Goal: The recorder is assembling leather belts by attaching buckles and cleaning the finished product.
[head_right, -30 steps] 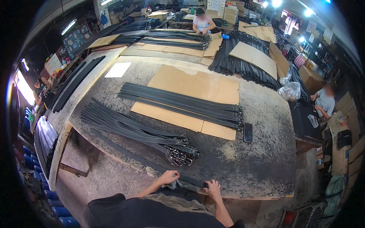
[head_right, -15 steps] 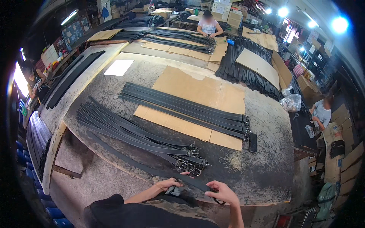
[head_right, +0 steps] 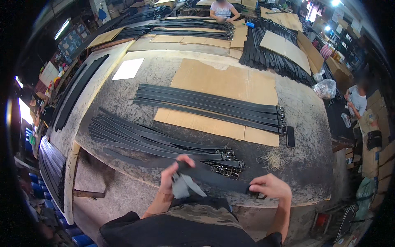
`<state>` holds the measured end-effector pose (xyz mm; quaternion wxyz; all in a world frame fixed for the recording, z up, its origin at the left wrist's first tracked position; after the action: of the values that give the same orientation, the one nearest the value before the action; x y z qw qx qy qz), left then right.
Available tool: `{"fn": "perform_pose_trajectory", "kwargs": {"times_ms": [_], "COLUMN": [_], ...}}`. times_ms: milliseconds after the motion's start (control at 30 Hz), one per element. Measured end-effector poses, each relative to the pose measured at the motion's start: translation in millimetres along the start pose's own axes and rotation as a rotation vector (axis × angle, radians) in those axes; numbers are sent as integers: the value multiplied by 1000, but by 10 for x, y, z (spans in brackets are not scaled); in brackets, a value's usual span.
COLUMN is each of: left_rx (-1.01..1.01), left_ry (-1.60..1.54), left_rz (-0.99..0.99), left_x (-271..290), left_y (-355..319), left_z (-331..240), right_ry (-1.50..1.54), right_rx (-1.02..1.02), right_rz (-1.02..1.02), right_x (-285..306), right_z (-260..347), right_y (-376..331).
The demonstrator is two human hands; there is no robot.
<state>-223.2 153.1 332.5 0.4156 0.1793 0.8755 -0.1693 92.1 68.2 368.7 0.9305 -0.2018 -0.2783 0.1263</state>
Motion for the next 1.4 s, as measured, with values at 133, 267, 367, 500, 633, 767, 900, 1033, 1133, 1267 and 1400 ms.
{"fn": "perform_pose_trajectory", "kwargs": {"times_ms": [133, 267, 367, 500, 633, 767, 900, 1033, 1133, 1267, 1400], "left_rx": [-61, -151, -244, -258, -233, -312, -365, -494, -762, -773, -1000], "left_ry": [-282, -159, -154, -127, -112, -112, 15, 171, 359, 356, 380], "left_rz": [-372, -465, -540, -448, -457, -592, -520, -594, -811, -496, -647], "left_x": [235, 689, 994, 1116, 1054, 1018, 1064, 1313, 1605, 1625, 1572], "left_y": [382, 519, 524, 564, 488, 402, 315, 3, -348, -823, -944], "left_z": [-289, -658, -1003, -1092, -1041, -1003, -1138, -1636, -2141, -2610, -3023], "right_ry": [84, 95, 252, 276, 248, 198, 149, 144, 188, 113, -197], "right_rx": [70, 123, 43, 36, 4, 0, 40, 148, 116, 341, 368], "right_rz": [-158, -229, -146, -194, -216, -166, -179, -80, 73, 117, -362], "right_x": [206, 305, 337, 279, 214, 180, 79, -167, -209, -183, 46], "right_z": [117, 228, 412, 295, 228, 268, 219, 53, 132, 249, 529], "right_y": [167, 337, 394, 491, 531, 518, 565, 710, 699, 720, 735]}}
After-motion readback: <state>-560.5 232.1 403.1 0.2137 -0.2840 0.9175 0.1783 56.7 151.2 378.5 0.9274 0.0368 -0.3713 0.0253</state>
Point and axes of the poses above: each hand's wrist, its own y-axis towards the middle knuckle, its own x-axis out of the back of the hand, z = x × y, the point moved 3 cm from there along y, towards the middle knuckle, and after that the axes turned 9 degrees about -z, right-handed, at the moved point
